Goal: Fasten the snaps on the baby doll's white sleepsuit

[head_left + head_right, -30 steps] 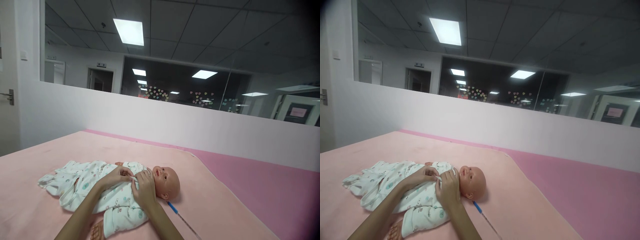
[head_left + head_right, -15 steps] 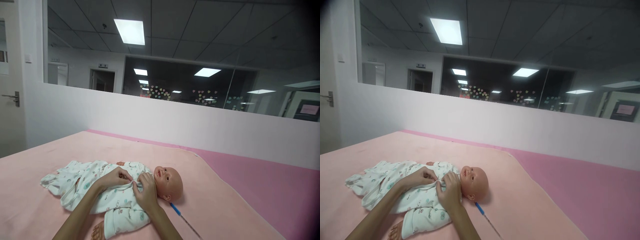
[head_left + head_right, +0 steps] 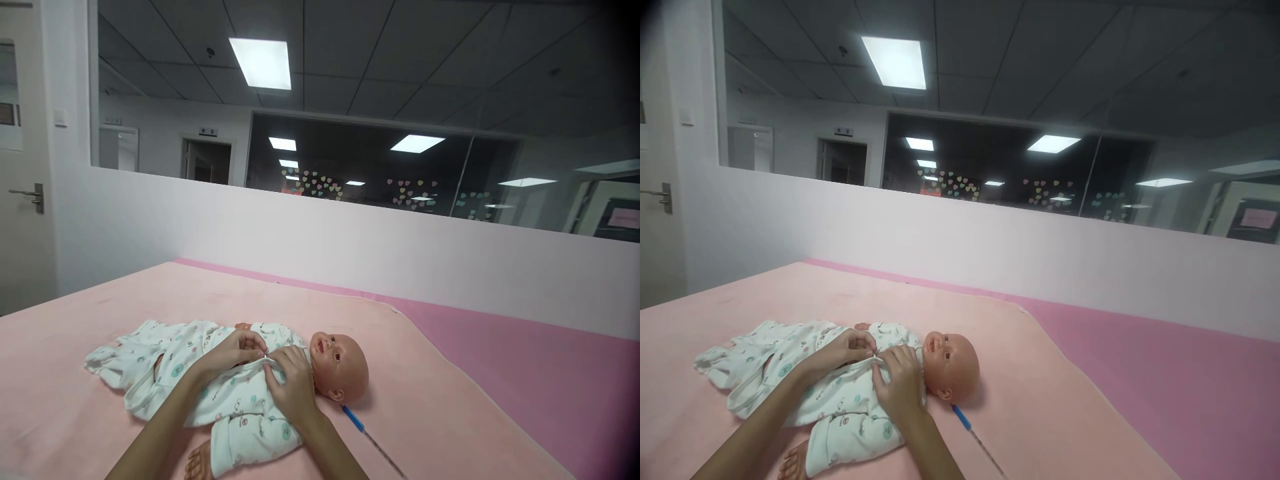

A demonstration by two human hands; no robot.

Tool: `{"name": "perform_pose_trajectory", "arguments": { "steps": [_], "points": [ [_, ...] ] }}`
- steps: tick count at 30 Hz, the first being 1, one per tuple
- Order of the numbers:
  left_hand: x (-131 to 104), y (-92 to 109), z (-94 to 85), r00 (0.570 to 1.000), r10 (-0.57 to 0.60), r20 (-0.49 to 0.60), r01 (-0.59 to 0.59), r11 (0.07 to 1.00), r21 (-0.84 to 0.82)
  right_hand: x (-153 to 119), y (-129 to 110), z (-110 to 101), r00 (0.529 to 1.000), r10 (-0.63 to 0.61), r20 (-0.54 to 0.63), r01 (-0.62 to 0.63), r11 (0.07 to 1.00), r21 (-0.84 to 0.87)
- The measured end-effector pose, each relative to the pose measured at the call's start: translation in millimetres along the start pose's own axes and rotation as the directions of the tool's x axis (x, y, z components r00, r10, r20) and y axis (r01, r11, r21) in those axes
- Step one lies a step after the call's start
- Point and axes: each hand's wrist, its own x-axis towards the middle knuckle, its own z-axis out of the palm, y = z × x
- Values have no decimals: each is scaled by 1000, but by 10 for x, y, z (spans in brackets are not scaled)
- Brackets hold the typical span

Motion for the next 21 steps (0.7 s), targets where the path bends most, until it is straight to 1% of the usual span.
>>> {"name": "perform_pose_trajectory", "arguments": {
  "steps": [3, 7, 9, 12, 14, 17, 21],
  "points": [
    [4, 17, 15, 1000, 14, 12, -14, 1000, -1, 12, 3, 12, 1000, 28, -4, -28, 1000, 5],
    [7, 12, 19, 998, 62, -17, -60, 995, 82, 18, 3, 21, 997, 76, -11, -76, 997, 31],
    [15, -11, 14, 998, 64, -3, -63, 990, 123, 18, 10, 27, 995, 99, -18, -98, 994, 54],
    [36, -53, 12, 998, 49, 28, -54, 979, 198, 19, 27, 32, 991, 131, -21, -129, 989, 76],
    [47, -70, 15, 998, 52, 18, -55, 970, 236, 18, 31, 27, 990, 143, -16, -142, 987, 81],
    [48, -76, 14, 998, 57, -13, -52, 967, 250, 12, 22, 7, 989, 149, -6, -148, 986, 81],
    [28, -60, 2, 999, -3, -51, 14, 975, 223, 8, 3, -14, 981, 189, -34, -186, 979, 82]
  ]
}}
